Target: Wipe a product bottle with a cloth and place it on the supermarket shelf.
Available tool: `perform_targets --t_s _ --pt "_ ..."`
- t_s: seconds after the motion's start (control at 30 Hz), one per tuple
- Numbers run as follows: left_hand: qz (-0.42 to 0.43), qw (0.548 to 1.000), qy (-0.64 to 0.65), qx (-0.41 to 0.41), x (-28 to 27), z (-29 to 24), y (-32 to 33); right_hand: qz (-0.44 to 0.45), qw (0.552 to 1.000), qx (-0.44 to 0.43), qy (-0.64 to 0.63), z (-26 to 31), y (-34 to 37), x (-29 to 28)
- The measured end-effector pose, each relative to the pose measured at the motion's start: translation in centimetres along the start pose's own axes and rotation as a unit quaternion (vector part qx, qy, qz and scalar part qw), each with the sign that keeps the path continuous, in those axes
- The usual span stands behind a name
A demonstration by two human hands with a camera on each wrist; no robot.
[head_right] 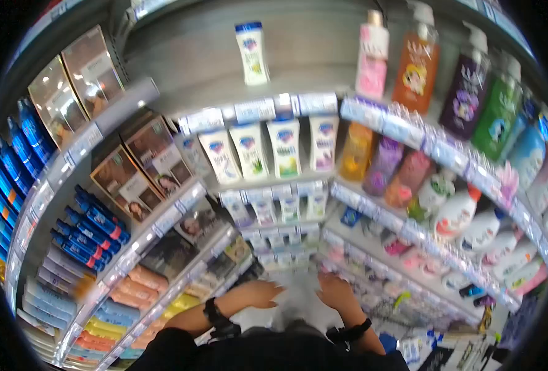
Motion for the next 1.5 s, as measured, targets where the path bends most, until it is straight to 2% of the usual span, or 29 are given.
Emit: perform_targets --t_s 0.03,0.07,0.13,0.17,0.23,0.27,0.3,0.37,0.4,0.47,0.5,0.57,0.63,0.7,0.8,0.9,0.93,1.03,1.07,1.17,1.23,1.3,1.37,1.4,1.43,1.5 --pt "0.248 0.967 0.039 -0.044 3.7 -0.3 0.1 0.178 0.979 0.043 0.088 -1.7 3.6 2.1" --pt "0.204 0.976 0.076 -0.017 4.6 -1.6 0.3 0.345 0.921 0.083 0.163 -2.8 6.9 3.9" --pt "0.123 0.982 0.137 0.041 4.8 -3.0 0.2 0.246 0.954 0.127 0.114 -3.9 10.8 7.1" --pt "0.053 0.989 0.132 0.043 5.9 -3.6 -0.2 0.184 0.966 0.154 0.093 -3.9 12.5 7.8" --pt "-0.084 0.987 0.124 0.058 8.7 -5.0 -0.7 0.076 0.966 0.216 0.121 -2.3 14.6 7.5" --pt "-0.044 0.992 0.112 0.031 9.9 -6.4 -0.9 0.051 0.958 0.248 0.138 -1.6 15.7 7.5" --pt "0.005 0.985 0.151 0.078 11.3 -7.1 -0.7 0.032 0.946 0.280 0.158 -0.8 17.0 7.9" --pt "0.107 0.950 0.243 0.163 15.1 -9.3 -1.4 0.069 0.942 0.307 0.117 0.7 19.6 8.9" --pt "0.185 0.928 0.284 0.156 17.0 -10.4 -1.6 0.096 0.945 0.301 0.084 1.4 21.7 9.7" --pt "0.221 0.930 0.230 0.184 20.6 -12.4 -2.3 0.133 0.952 0.275 0.016 2.0 24.6 10.4" --pt "0.238 0.929 0.205 0.194 22.4 -13.2 -2.1 0.166 0.935 0.311 0.029 2.3 26.1 10.4" --pt "0.229 0.934 0.176 0.209 24.1 -15.6 -1.9 0.236 0.895 0.375 0.040 2.5 29.6 10.6" --pt "0.210 0.930 0.189 0.234 23.5 -17.6 -2.2 0.213 0.878 0.423 0.066 1.9 32.9 10.7" --pt "0.234 0.919 0.237 0.212 22.8 -19.7 -3.0 0.145 0.872 0.463 0.057 1.3 35.9 10.4" --pt "0.202 0.936 0.225 0.180 21.8 -23.7 -4.8 0.097 0.875 0.473 0.030 0.1 40.1 9.8" --pt "0.169 0.903 0.318 0.235 21.2 -27.8 -7.5 0.012 0.875 0.484 -0.006 -1.8 44.6 9.6" --pt "0.164 0.900 0.330 0.234 21.3 -29.2 -8.6 -0.045 0.870 0.490 -0.027 -2.2 45.9 9.0" --pt "0.152 0.876 0.401 0.219 21.7 -32.8 -12.8 -0.127 0.861 0.463 -0.167 -6.0 49.5 6.3" --pt "0.158 0.869 0.423 0.203 21.1 -34.5 -14.5 -0.155 0.844 0.468 -0.213 -7.6 50.2 4.8" --pt "0.154 0.812 0.548 0.133 22.2 -39.0 -20.9 -0.211 0.807 0.503 -0.225 -15.9 52.7 2.8" --pt "0.179 0.706 0.685 0.022 23.1 -41.9 -25.4 -0.181 0.780 0.551 -0.236 -22.3 53.9 2.2" --pt "0.206 0.634 0.728 -0.163 22.5 -45.0 -29.9 -0.219 0.733 0.567 -0.304 -29.1 55.3 3.6" --pt "0.216 0.584 0.753 -0.214 24.7 -46.0 -35.0 -0.200 0.547 0.647 -0.492 -34.8 56.3 5.2" --pt "0.218 0.555 0.766 -0.242 26.4 -46.4 -37.1 -0.199 0.471 0.658 -0.553 -37.2 57.1 6.4" --pt "0.232 0.534 0.770 -0.263 26.7 -47.3 -38.4 -0.188 0.415 0.642 -0.616 -39.4 58.7 8.4" --pt "0.258 0.502 0.770 -0.298 25.8 -48.7 -41.1 -0.190 0.316 0.690 -0.622 -42.4 60.2 11.2"
Point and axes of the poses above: each hand's wrist, its own y-axis away from the middle knuckle, its own x-axis out of the palm, z = x × y, the point moved 1 cm from there along -y, towards the middle knuckle, and after that the axes turned 6 degrees about x, right-handed, at the moved point
